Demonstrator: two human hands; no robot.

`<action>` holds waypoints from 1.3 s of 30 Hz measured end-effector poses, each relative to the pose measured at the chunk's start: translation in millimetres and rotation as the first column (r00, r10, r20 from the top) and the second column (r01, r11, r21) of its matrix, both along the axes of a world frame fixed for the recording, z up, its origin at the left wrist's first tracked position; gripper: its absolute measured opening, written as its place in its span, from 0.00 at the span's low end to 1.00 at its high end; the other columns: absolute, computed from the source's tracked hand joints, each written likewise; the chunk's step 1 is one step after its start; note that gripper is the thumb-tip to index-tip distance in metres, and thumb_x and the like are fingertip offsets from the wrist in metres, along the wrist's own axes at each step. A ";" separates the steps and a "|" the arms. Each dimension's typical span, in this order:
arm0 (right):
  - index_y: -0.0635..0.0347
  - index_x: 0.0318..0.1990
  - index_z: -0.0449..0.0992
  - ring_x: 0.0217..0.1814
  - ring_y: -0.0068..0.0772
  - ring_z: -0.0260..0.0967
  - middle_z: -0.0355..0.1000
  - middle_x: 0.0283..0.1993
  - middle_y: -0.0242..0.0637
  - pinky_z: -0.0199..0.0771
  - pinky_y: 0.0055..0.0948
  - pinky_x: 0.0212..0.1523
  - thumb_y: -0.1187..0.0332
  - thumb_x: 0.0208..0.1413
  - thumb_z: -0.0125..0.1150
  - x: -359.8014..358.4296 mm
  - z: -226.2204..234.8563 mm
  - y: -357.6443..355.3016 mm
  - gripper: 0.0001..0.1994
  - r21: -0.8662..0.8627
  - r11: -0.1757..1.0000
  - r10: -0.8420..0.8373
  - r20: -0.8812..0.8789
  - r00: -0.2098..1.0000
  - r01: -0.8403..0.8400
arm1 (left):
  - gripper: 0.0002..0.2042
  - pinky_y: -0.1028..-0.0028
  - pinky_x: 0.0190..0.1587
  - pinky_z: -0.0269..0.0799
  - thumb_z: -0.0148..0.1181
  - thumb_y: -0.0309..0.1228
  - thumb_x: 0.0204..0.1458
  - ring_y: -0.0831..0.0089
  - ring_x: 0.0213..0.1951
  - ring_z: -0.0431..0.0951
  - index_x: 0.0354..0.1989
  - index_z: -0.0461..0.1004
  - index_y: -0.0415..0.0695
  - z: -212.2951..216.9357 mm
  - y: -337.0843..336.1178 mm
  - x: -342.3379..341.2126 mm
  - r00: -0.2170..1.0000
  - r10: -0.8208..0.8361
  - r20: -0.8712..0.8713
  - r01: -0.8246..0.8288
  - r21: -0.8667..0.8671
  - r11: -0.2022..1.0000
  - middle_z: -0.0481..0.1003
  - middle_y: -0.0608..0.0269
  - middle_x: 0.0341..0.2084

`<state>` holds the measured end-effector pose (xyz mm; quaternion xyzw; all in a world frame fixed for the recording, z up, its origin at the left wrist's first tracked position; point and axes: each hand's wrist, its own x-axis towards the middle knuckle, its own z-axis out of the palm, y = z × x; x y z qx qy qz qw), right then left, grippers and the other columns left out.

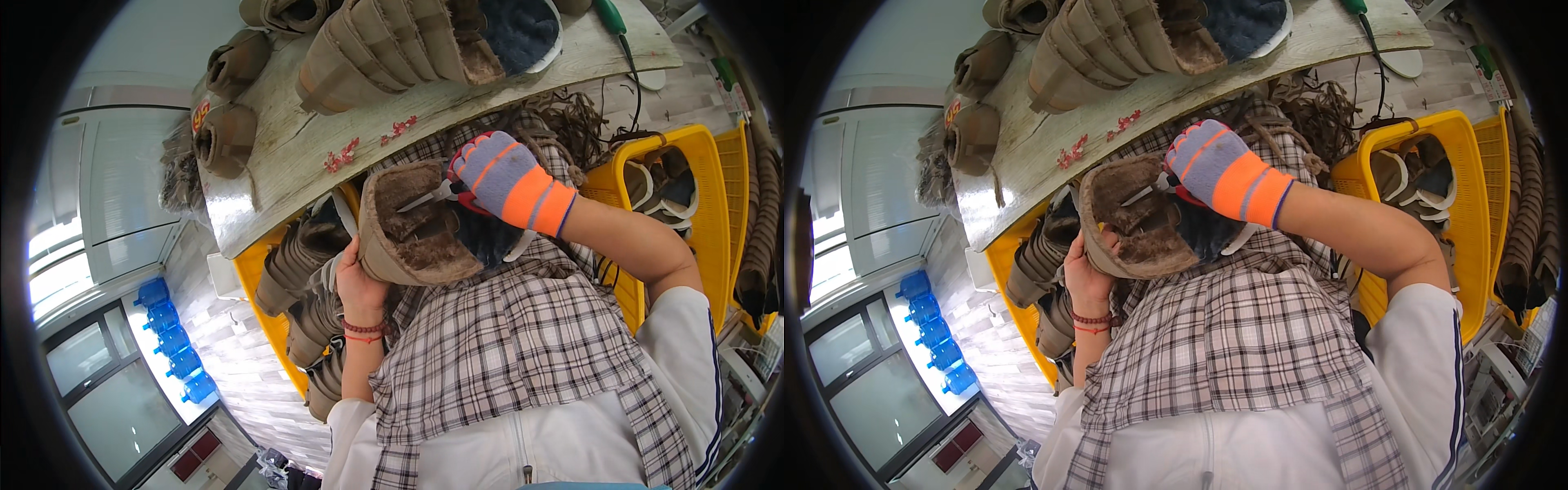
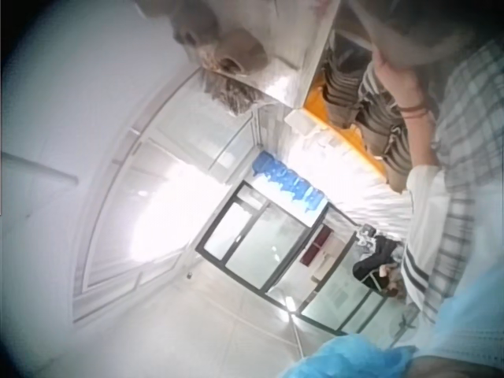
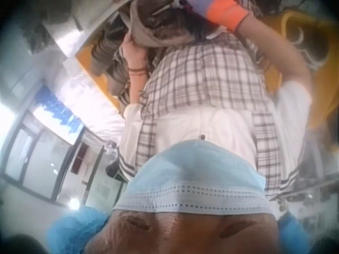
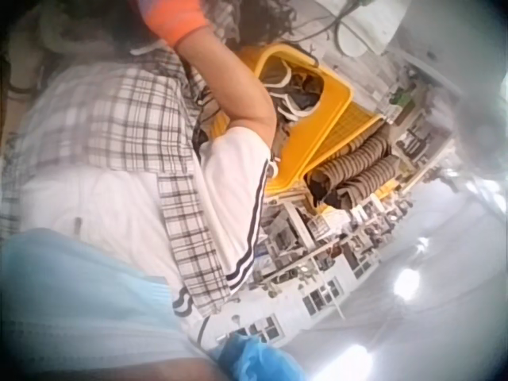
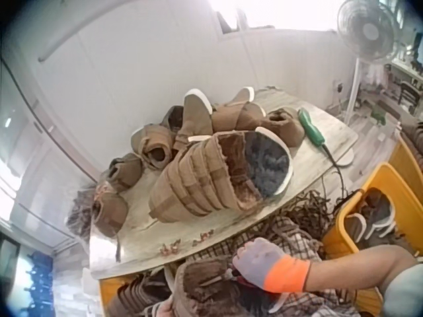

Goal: The person uses a green electric trimmer to cut the fur lining on the inside of several beige boots. They then use red scissors to trim the remaining fur and clean the interior. The trimmed boots are placed into a yellow basket.

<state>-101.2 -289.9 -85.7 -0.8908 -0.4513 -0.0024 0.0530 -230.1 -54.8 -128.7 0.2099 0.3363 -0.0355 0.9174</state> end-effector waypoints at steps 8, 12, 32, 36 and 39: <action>0.51 0.34 0.75 0.36 0.34 0.68 0.70 0.30 0.34 0.66 0.31 0.35 0.58 0.43 0.60 2.5 -8.8 6.7 0.12 -0.077 0.997 -0.010 0.006 1.000 0.011 | 0.12 0.75 0.31 0.56 0.46 0.31 0.55 0.74 0.27 0.57 0.39 0.67 0.32 -3.1 3.0 1.7 1.000 -0.008 0.006 0.008 -0.022 1.000 0.58 0.65 0.24; 0.52 0.34 0.75 0.37 0.35 0.69 0.70 0.30 0.34 0.66 0.31 0.36 0.58 0.42 0.62 0.9 -7.4 3.1 0.13 -0.028 0.999 -0.037 -0.045 0.998 0.036 | 0.13 0.74 0.31 0.57 0.45 0.32 0.56 0.74 0.26 0.57 0.39 0.67 0.32 1.5 -0.3 2.0 1.000 0.006 -0.025 -0.006 0.005 1.000 0.57 0.65 0.23; 0.67 0.47 0.67 0.40 0.34 0.72 0.73 0.39 0.45 0.70 0.27 0.42 0.68 0.44 0.67 -19.4 55.1 -38.6 0.23 0.832 0.216 -0.239 -0.462 0.854 0.510 | 0.16 0.69 0.54 0.60 0.41 0.37 0.61 0.69 0.50 0.67 0.37 0.69 0.36 48.9 -31.1 123.0 0.814 -0.335 0.474 -0.419 0.880 0.226 0.68 0.56 0.49; 0.67 0.44 0.69 0.37 0.31 0.71 0.73 0.37 0.41 0.69 0.25 0.39 0.68 0.43 0.68 56.4 58.5 -55.2 0.21 0.850 0.104 -0.368 -0.449 0.814 0.516 | 0.15 0.69 0.52 0.61 0.47 0.38 0.59 0.69 0.47 0.68 0.42 0.70 0.37 -3.4 70.3 184.5 0.866 -0.102 0.490 -0.289 0.655 0.698 0.69 0.59 0.48; 0.66 0.44 0.69 0.35 0.23 0.67 0.73 0.36 0.38 0.68 0.24 0.39 0.71 0.44 0.67 106.1 43.0 -39.1 0.19 0.766 0.346 -0.526 -0.319 0.789 0.541 | 0.17 0.68 0.54 0.61 0.48 0.40 0.58 0.69 0.48 0.68 0.47 0.69 0.38 8.0 54.3 216.7 0.823 -0.311 0.475 -0.118 0.680 0.724 0.70 0.60 0.48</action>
